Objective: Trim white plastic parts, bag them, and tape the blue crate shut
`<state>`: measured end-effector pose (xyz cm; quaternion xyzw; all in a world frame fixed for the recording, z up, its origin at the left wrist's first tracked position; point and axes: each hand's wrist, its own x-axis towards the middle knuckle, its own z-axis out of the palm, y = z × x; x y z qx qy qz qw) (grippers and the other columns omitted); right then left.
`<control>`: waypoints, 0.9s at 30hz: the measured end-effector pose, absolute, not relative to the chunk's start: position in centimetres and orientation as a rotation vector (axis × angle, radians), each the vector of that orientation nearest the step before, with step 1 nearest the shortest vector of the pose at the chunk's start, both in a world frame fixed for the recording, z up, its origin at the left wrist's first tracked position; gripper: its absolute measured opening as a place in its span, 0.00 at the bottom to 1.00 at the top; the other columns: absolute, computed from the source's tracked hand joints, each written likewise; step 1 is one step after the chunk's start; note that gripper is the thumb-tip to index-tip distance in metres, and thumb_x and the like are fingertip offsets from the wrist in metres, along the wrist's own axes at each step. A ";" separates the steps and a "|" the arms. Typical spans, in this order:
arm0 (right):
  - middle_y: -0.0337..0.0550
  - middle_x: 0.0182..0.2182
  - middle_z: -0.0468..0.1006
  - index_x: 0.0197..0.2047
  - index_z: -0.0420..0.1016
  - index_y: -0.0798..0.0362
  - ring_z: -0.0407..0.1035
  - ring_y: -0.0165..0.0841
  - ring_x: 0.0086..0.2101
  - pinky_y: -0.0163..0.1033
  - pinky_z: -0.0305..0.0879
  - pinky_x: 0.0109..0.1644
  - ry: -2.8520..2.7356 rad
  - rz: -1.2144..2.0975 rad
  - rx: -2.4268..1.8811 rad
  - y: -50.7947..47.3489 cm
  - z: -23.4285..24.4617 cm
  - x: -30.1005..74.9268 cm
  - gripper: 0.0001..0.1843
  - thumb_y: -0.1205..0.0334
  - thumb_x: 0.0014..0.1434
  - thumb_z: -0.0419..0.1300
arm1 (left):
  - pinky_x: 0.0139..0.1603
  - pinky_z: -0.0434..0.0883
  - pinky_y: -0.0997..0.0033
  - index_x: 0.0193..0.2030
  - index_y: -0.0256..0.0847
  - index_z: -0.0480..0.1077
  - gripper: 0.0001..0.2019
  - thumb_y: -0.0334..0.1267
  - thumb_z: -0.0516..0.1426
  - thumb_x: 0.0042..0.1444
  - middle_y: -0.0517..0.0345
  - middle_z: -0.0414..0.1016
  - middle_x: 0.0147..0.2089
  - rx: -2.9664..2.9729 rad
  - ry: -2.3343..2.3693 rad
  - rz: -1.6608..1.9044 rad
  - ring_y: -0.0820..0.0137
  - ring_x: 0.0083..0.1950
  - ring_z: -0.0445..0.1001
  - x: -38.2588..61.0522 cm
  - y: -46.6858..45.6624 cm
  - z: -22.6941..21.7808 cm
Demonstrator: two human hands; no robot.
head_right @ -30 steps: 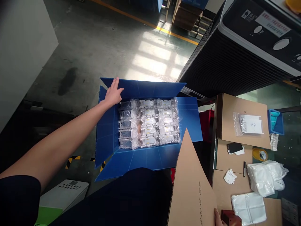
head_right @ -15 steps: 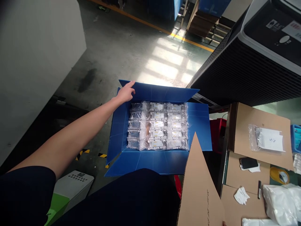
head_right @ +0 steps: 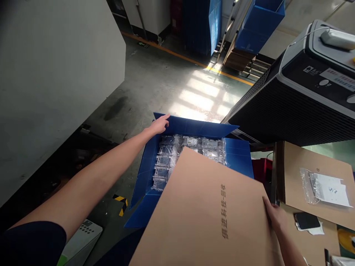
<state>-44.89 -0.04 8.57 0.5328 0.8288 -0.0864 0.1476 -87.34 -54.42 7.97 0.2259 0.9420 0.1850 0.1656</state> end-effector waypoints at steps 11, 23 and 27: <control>0.49 0.50 0.77 0.53 0.74 0.52 0.73 0.40 0.47 0.52 0.71 0.53 2.694 -0.725 1.593 -6.7 3.5 -64.9 0.21 0.45 0.67 0.59 | 0.67 0.65 0.43 0.60 0.42 0.70 0.18 0.42 0.59 0.65 0.47 0.62 0.70 0.625 2.779 0.458 0.54 0.68 0.64 -85.6 -54.5 7.9; 0.45 0.45 0.78 0.49 0.76 0.54 0.75 0.36 0.42 0.47 0.75 0.47 3.006 -1.324 1.174 -10.7 4.0 -70.9 0.13 0.54 0.67 0.62 | 0.67 0.68 0.61 0.45 0.37 0.78 0.20 0.30 0.49 0.51 0.49 0.61 0.73 0.455 2.969 0.363 0.57 0.76 0.54 -84.1 -54.2 7.6; 0.45 0.45 0.79 0.49 0.75 0.54 0.75 0.37 0.43 0.48 0.74 0.50 3.222 -1.470 1.040 -1.8 11.7 -75.2 0.14 0.54 0.68 0.60 | 0.66 0.71 0.55 0.46 0.46 0.81 0.23 0.42 0.53 0.45 0.55 0.71 0.68 0.369 3.080 0.502 0.51 0.74 0.58 -81.0 -53.9 5.7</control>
